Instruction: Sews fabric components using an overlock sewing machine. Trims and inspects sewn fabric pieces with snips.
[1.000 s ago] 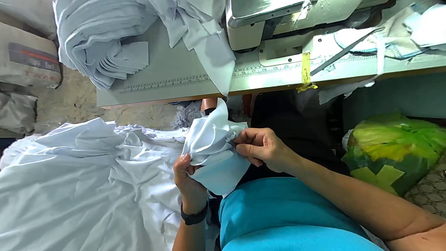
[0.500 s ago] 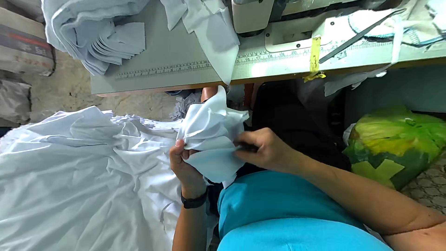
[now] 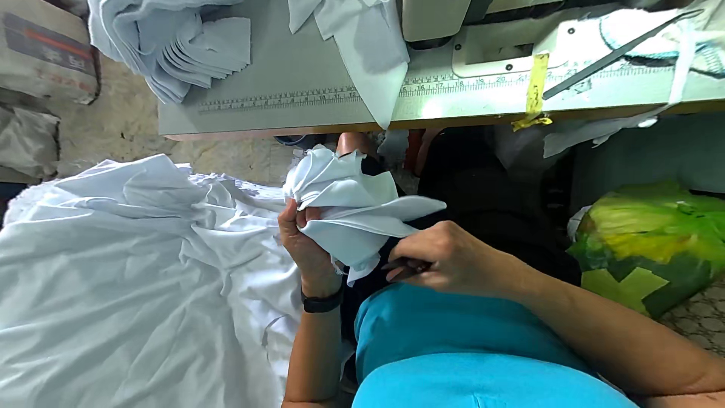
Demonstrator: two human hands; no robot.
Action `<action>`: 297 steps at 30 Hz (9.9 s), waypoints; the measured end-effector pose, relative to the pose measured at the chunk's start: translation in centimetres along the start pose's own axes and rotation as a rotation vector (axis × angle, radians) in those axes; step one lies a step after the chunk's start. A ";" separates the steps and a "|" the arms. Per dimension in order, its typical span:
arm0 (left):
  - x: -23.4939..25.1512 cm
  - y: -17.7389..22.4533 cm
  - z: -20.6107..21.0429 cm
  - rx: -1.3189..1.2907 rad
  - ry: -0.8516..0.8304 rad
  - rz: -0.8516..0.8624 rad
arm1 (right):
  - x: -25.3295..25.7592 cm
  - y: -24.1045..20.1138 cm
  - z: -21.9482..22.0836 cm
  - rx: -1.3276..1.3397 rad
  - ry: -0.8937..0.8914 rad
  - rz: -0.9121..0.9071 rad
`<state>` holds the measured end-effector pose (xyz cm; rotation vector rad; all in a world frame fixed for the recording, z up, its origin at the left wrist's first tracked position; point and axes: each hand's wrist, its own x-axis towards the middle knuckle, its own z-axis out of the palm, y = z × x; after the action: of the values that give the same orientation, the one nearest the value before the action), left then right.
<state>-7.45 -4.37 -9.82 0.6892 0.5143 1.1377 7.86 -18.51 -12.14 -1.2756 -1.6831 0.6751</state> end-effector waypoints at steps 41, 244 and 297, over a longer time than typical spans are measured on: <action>-1.8 0.3 0.1 1.045 -0.551 -0.015 | 2.0 1.2 -0.7 0.338 0.285 0.158; -0.5 -5.1 -6.0 -0.272 -0.511 -0.282 | 1.7 0.8 -4.5 -0.135 0.703 0.287; -0.4 -4.8 -4.1 0.026 -0.448 -0.157 | 1.8 0.9 -4.4 1.084 0.179 0.861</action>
<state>-7.37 -5.03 -16.09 0.8814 0.1978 0.7978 12.01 -16.91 -10.27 -1.0995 -0.3412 1.6173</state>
